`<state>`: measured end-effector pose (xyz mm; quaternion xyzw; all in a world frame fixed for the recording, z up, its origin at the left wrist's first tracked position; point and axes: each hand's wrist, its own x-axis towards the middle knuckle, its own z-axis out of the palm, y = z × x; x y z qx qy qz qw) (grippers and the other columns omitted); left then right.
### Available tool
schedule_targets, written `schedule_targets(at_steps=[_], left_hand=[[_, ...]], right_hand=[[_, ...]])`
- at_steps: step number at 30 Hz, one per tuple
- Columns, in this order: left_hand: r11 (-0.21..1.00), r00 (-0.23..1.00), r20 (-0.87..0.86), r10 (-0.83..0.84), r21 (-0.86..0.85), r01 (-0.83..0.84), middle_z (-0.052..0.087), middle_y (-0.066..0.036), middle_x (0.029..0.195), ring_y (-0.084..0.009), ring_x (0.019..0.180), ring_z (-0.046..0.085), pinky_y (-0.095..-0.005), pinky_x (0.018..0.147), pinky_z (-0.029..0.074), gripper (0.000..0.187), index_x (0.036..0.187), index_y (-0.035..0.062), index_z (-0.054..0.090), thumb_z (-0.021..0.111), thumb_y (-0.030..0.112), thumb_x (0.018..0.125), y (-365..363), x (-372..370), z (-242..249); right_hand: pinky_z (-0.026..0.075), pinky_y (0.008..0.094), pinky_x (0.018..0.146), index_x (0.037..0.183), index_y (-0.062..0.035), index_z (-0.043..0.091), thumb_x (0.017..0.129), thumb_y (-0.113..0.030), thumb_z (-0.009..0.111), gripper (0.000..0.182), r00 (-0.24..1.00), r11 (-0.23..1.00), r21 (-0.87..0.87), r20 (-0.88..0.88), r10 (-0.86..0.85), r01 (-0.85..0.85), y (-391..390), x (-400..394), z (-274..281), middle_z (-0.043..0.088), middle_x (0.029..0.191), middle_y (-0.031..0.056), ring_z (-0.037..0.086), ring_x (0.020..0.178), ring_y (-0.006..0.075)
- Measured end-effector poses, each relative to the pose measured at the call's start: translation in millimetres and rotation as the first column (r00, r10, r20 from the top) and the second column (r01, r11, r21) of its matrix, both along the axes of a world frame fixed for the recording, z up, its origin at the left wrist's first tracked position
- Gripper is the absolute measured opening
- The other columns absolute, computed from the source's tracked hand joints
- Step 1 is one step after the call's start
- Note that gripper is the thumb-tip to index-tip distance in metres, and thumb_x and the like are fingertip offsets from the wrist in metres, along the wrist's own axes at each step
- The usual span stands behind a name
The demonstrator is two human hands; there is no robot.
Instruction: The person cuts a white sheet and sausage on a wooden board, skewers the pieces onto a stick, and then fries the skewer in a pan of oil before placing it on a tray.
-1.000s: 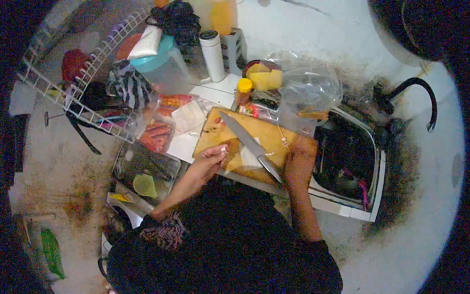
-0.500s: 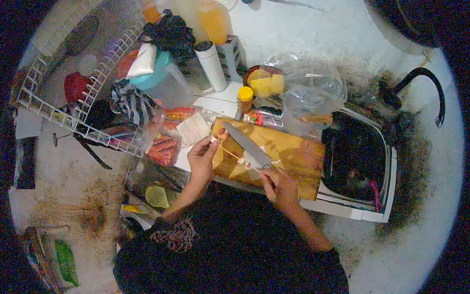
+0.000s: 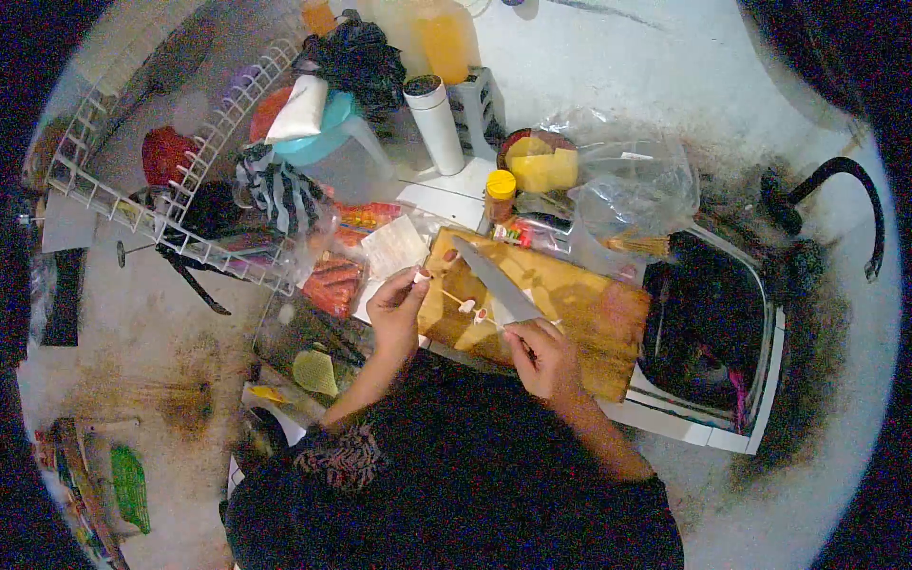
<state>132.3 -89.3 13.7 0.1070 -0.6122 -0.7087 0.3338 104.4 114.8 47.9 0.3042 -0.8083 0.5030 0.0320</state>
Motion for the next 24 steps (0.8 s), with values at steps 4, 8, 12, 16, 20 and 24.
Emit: schedule_targets(at_steps=[4,8,12,16,20,24], left_hand=[[0.998,0.998,-0.052,0.021,-0.051,-0.024,0.059,-0.011,0.095,-0.0151,0.086,0.054,-0.0259,0.078,0.042,0.020,0.091,0.0002,0.061,0.063,-0.004,0.072,-2.8,0.0,-2.1],[0.966,0.995,-0.068,0.072,-0.243,-0.087,0.061,-0.011,0.090,-0.0167,0.085,0.055,-0.0264,0.076,0.042,0.019,0.088,0.0000,0.063,0.064,-0.004,0.069,-4.2,1.9,6.0],[0.899,0.991,-0.071,0.115,-0.417,-0.134,0.062,-0.011,0.084,-0.0182,0.080,0.056,-0.0268,0.072,0.042,0.017,0.083,-0.0005,0.064,0.065,-0.004,0.067,-7.8,3.1,11.4],[0.843,0.982,-0.121,0.142,-0.505,-0.184,0.063,-0.011,0.080,-0.0190,0.074,0.057,-0.0271,0.070,0.043,0.016,0.082,-0.0001,0.064,0.065,-0.004,0.067,-9.3,2.3,12.3],[0.800,0.975,-0.128,0.182,-0.557,-0.222,0.063,-0.011,0.079,-0.0191,0.072,0.057,-0.0265,0.067,0.043,0.016,0.082,0.0006,0.065,0.065,-0.003,0.067,-9.0,4.3,15.8],[0.778,0.971,-0.129,0.199,-0.582,-0.237,0.063,-0.011,0.079,-0.0186,0.072,0.057,-0.0258,0.067,0.044,0.016,0.083,0.0013,0.065,0.065,-0.003,0.067,-8.5,6.2,20.7]], right_hand=[[0.045,0.0318,0.055,0.084,-0.0011,0.058,0.075,-0.006,0.057,0.010,1.000,1.000,-0.006,0.009,0.028,-0.028,-1.0,-2.4,-0.8,0.057,0.076,0.0139,0.056,0.063,0.0264],[0.046,0.0316,0.055,0.084,-0.0011,0.059,0.075,-0.006,0.057,0.011,0.996,0.999,-0.021,-0.077,0.039,-0.041,-2.9,-4.9,-3.3,0.058,0.076,0.0138,0.057,0.064,0.0263],[0.046,0.0299,0.056,0.083,-0.0004,0.059,0.074,-0.005,0.058,0.010,0.999,0.999,0.001,-0.010,0.043,-0.043,-3.4,-3.9,4.1,0.058,0.075,0.0132,0.058,0.065,0.0247],[0.045,0.0269,0.056,0.080,0.0008,0.060,0.074,-0.002,0.058,0.007,1.000,1.000,0.003,0.013,0.026,-0.026,-6.3,-3.0,7.2,0.060,0.075,0.0127,0.058,0.065,0.0216],[0.045,0.0265,0.055,0.081,0.0008,0.060,0.074,-0.002,0.058,0.007,0.999,0.999,-0.021,0.007,0.035,-0.034,-7.9,-2.7,6.5,0.060,0.075,0.0128,0.058,0.064,0.0210],[0.045,0.0288,0.051,0.082,-0.0023,0.058,0.074,-0.005,0.058,0.009,0.999,0.999,-0.032,-0.049,0.011,-0.013,-12.1,-1.4,4.5,0.057,0.072,0.0118,0.056,0.058,0.0229]])
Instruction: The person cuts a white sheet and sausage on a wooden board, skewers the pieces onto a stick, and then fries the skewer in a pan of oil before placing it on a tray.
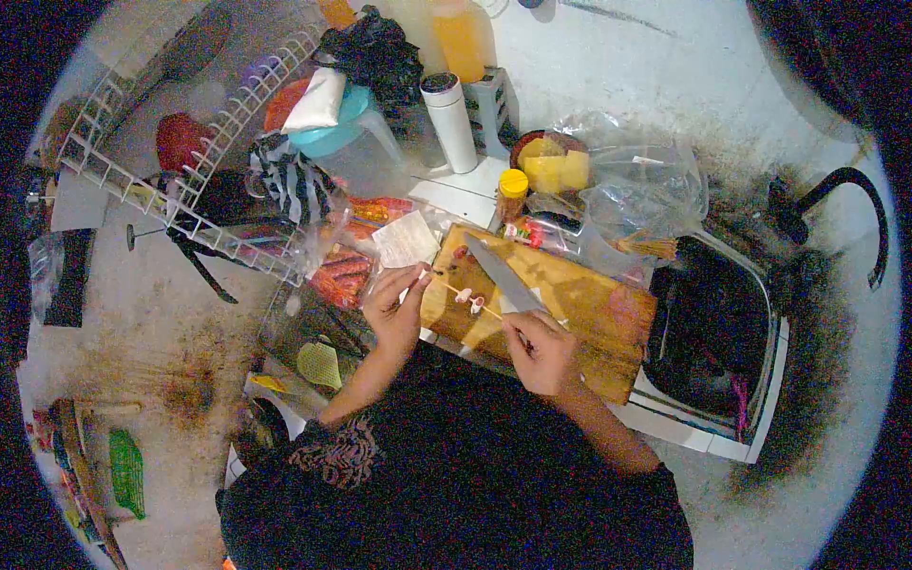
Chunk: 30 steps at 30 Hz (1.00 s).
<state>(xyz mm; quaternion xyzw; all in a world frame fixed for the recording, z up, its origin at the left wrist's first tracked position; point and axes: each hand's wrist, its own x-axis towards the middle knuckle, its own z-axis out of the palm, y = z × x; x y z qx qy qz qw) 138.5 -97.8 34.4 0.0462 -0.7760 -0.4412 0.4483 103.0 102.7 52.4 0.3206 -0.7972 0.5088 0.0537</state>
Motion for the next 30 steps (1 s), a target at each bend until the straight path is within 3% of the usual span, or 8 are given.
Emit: schedule_targets(at_steps=[20,23,26,30], left_hand=[[0.996,0.999,-0.024,0.022,-0.088,-0.024,0.063,-0.011,0.080,-0.0192,0.071,0.057,-0.0260,0.064,0.044,0.019,0.084,0.0023,0.065,0.065,-0.004,0.066,1.7,7.4,0.8],[0.994,0.999,-0.032,0.024,-0.103,-0.027,0.063,-0.010,0.079,-0.0191,0.070,0.057,-0.0258,0.063,0.043,0.019,0.084,0.0029,0.065,0.065,-0.003,0.066,3.0,7.8,0.0],[0.994,1.000,-0.028,0.012,-0.106,-0.015,0.063,-0.010,0.079,-0.0188,0.069,0.056,-0.0259,0.063,0.043,0.020,0.085,0.0035,0.065,0.065,-0.003,0.066,3.4,8.0,-3.2],[0.995,1.000,0.002,-0.001,-0.097,0.001,0.062,-0.009,0.077,-0.0185,0.068,0.055,-0.0259,0.062,0.043,0.022,0.086,0.0041,0.065,0.065,-0.002,0.066,5.6,9.0,-3.8]], right_hand=[[0.047,0.0315,0.057,0.081,-0.0027,0.060,0.075,-0.006,0.058,0.008,1.000,0.999,0.009,-0.002,-0.032,0.032,-8.9,7.1,0.8,0.059,0.076,0.0134,0.059,0.066,0.0264],[0.047,0.0313,0.055,0.082,-0.0029,0.061,0.074,-0.006,0.058,0.009,0.998,0.999,-0.001,-0.060,-0.034,0.034,-9.5,6.0,-1.6,0.059,0.076,0.0133,0.059,0.065,0.0262],[0.047,0.0308,0.053,0.082,-0.0031,0.061,0.074,-0.006,0.058,0.009,0.999,0.999,0.027,0.037,-0.029,0.028,-9.9,7.1,1.5,0.059,0.076,0.0132,0.058,0.063,0.0259],[0.046,0.0306,0.052,0.083,-0.0031,0.061,0.073,-0.006,0.058,0.010,1.000,1.000,0.011,-0.005,-0.019,0.019,-10.2,6.0,-0.9,0.059,0.076,0.0130,0.058,0.062,0.0254]])
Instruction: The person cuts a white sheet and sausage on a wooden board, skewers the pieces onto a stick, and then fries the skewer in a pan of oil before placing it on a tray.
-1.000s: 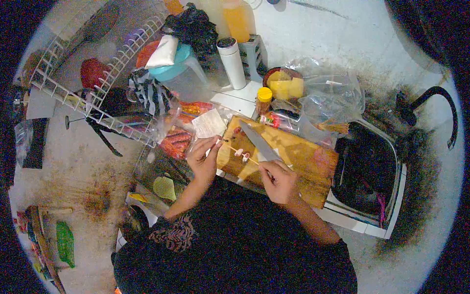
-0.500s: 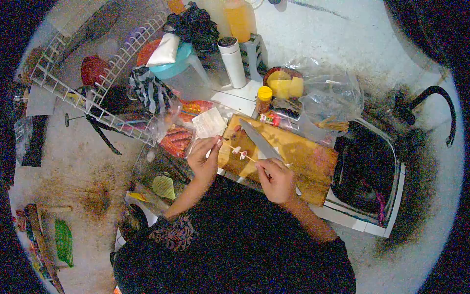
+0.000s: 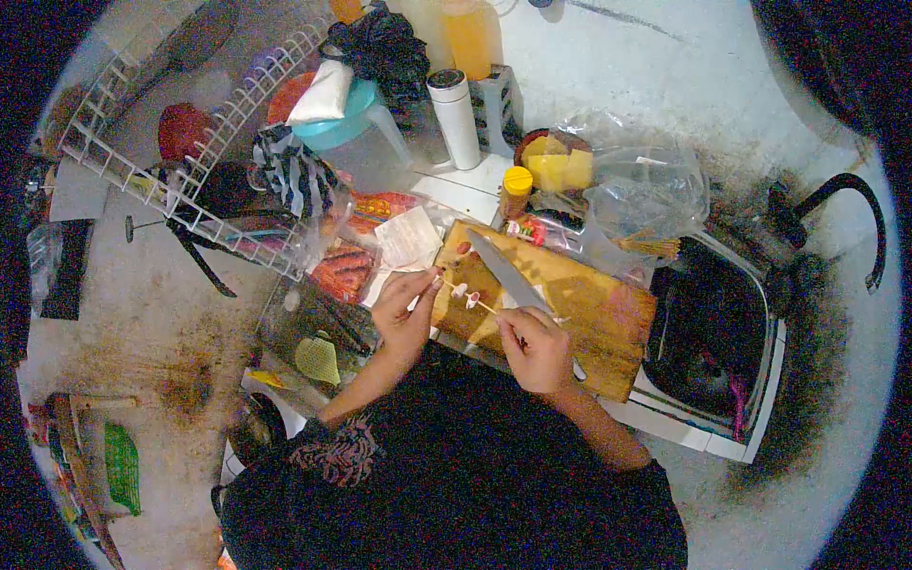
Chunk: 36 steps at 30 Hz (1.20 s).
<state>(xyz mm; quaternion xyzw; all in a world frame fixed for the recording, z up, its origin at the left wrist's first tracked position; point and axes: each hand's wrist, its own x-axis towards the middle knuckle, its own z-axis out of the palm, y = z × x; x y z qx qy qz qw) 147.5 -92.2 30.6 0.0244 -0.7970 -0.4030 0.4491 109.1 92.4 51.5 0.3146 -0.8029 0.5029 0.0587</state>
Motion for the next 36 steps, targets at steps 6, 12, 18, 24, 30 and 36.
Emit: schedule_targets(at_steps=[6,12,18,24,30,36], left_hand=[[1.000,1.000,0.024,-0.007,-0.029,0.007,0.062,-0.008,0.077,-0.0189,0.068,0.055,-0.0259,0.062,0.043,0.022,0.087,0.0045,0.065,0.065,-0.002,0.065,3.6,0.9,-0.2],[0.999,0.999,0.044,-0.019,-0.039,0.021,0.062,-0.010,0.078,-0.0197,0.070,0.056,-0.0267,0.063,0.044,0.021,0.086,0.0039,0.065,0.065,-0.002,0.066,6.2,2.8,0.5],[0.996,0.998,0.058,-0.028,-0.081,0.032,0.062,-0.010,0.078,-0.0200,0.069,0.056,-0.0271,0.062,0.044,0.021,0.085,0.0037,0.065,0.065,-0.003,0.065,6.1,4.5,0.4],[0.998,0.998,0.053,-0.028,-0.058,0.031,0.061,-0.008,0.078,-0.0195,0.067,0.053,-0.0266,0.061,0.042,0.026,0.088,0.0047,0.065,0.065,-0.004,0.064,5.7,4.8,-1.1],[0.997,0.999,0.039,-0.014,-0.078,0.017,0.060,-0.007,0.076,-0.0196,0.068,0.052,-0.0273,0.063,0.041,0.026,0.088,0.0052,0.065,0.066,-0.003,0.064,6.5,5.3,-4.6],[0.997,0.999,0.041,-0.030,-0.073,0.033,0.061,-0.006,0.077,-0.0191,0.068,0.053,-0.0272,0.064,0.041,0.025,0.089,0.0054,0.065,0.066,-0.001,0.065,7.2,2.6,-10.1]], right_hand=[[0.047,0.0307,0.053,0.083,-0.0026,0.060,0.073,-0.005,0.058,0.010,1.000,1.000,0.017,0.009,0.004,-0.004,0.2,0.0,-0.8,0.059,0.075,0.0128,0.059,0.063,0.0256],[0.047,0.0317,0.057,0.082,-0.0026,0.060,0.074,-0.007,0.058,0.010,1.000,1.000,0.009,0.004,-0.008,0.008,-0.5,1.3,-1.1,0.059,0.075,0.0124,0.059,0.065,0.0267],[0.047,0.0319,0.058,0.082,-0.0030,0.060,0.074,-0.007,0.058,0.009,1.000,1.000,0.026,-0.012,-0.001,0.001,0.4,2.4,2.0,0.059,0.076,0.0128,0.058,0.066,0.0272],[0.046,0.0326,0.060,0.082,-0.0030,0.060,0.074,-0.007,0.057,0.009,1.000,1.000,0.017,0.021,0.011,-0.012,0.5,3.8,0.3,0.059,0.076,0.0130,0.058,0.068,0.0277],[0.047,0.0332,0.063,0.082,-0.0023,0.061,0.074,-0.008,0.057,0.011,0.997,0.999,0.050,0.083,-0.005,0.001,0.6,5.5,-1.0,0.060,0.078,0.0133,0.059,0.071,0.0279],[0.047,0.0324,0.063,0.084,-0.0027,0.061,0.075,-0.009,0.058,0.012,0.995,0.999,0.036,0.099,-0.030,0.027,2.3,6.0,-7.4,0.060,0.078,0.0136,0.059,0.071,0.0275]])
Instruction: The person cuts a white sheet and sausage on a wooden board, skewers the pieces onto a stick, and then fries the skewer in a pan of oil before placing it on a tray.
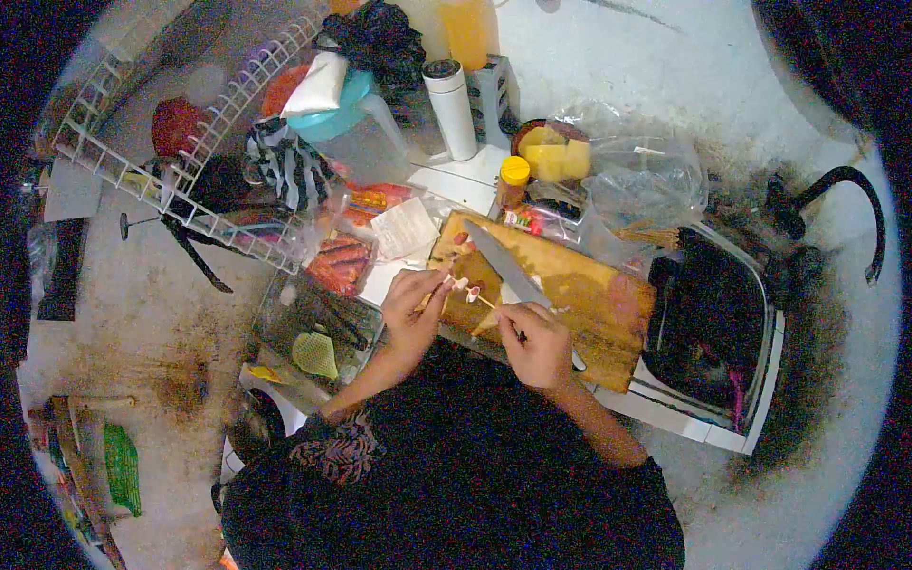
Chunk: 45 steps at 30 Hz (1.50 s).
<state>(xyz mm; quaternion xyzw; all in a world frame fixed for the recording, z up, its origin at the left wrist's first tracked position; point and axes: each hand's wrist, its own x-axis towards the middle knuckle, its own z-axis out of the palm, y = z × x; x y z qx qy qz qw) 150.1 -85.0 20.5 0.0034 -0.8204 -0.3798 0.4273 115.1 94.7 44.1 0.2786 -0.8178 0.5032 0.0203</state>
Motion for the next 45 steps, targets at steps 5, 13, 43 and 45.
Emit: schedule_targets(at_steps=[5,13,43,45], left_hand=[[0.994,0.988,0.153,0.029,0.099,-0.045,0.062,-0.006,0.078,-0.0181,0.067,0.055,-0.0277,0.066,0.042,0.022,0.089,0.0064,0.065,0.065,0.003,0.067,-7.9,0.3,5.5],[0.949,0.966,0.216,0.140,0.250,-0.194,0.062,-0.005,0.068,-0.0131,0.060,0.054,-0.0258,0.062,0.042,0.008,0.079,0.0029,0.064,0.064,0.006,0.072,-57.8,13.3,-20.3],[0.930,0.919,0.391,-0.057,-0.314,0.191,0.056,-0.007,0.091,-0.0278,0.073,0.051,-0.0368,0.064,0.042,0.022,0.090,0.0131,0.063,0.063,0.021,0.069,-22.4,-17.8,-61.0],[0.925,0.916,0.397,-0.059,-0.324,0.200,0.056,-0.006,0.089,-0.0275,0.073,0.051,-0.0369,0.062,0.042,0.020,0.087,0.0128,0.063,0.063,0.020,0.069,-21.3,-18.9,-62.4]], right_hand=[[0.046,0.0308,0.059,0.084,-0.0043,0.061,0.075,-0.009,0.058,0.011,0.982,0.986,-0.025,0.101,-0.160,0.163,17.0,-19.1,-19.9,0.060,0.077,0.0129,0.057,0.065,0.0281],[0.042,0.0353,0.076,0.077,0.0008,0.057,0.070,-0.001,0.059,0.007,0.889,0.846,0.324,-0.326,-0.321,0.424,71.4,-68.9,-76.5,0.053,0.067,0.0157,0.053,0.066,0.0277],[0.040,0.0369,0.080,0.094,-0.0081,0.061,0.069,-0.004,0.054,0.027,0.962,0.922,0.383,-0.227,0.152,-0.055,-67.3,-92.1,-70.2,0.053,0.095,0.0128,0.048,0.091,0.0307],[0.041,0.0366,0.079,0.094,-0.0063,0.060,0.069,-0.003,0.055,0.026,0.970,0.937,0.344,-0.204,0.130,-0.053,-57.9,-90.2,-66.0,0.053,0.094,0.0138,0.049,0.090,0.0307]])
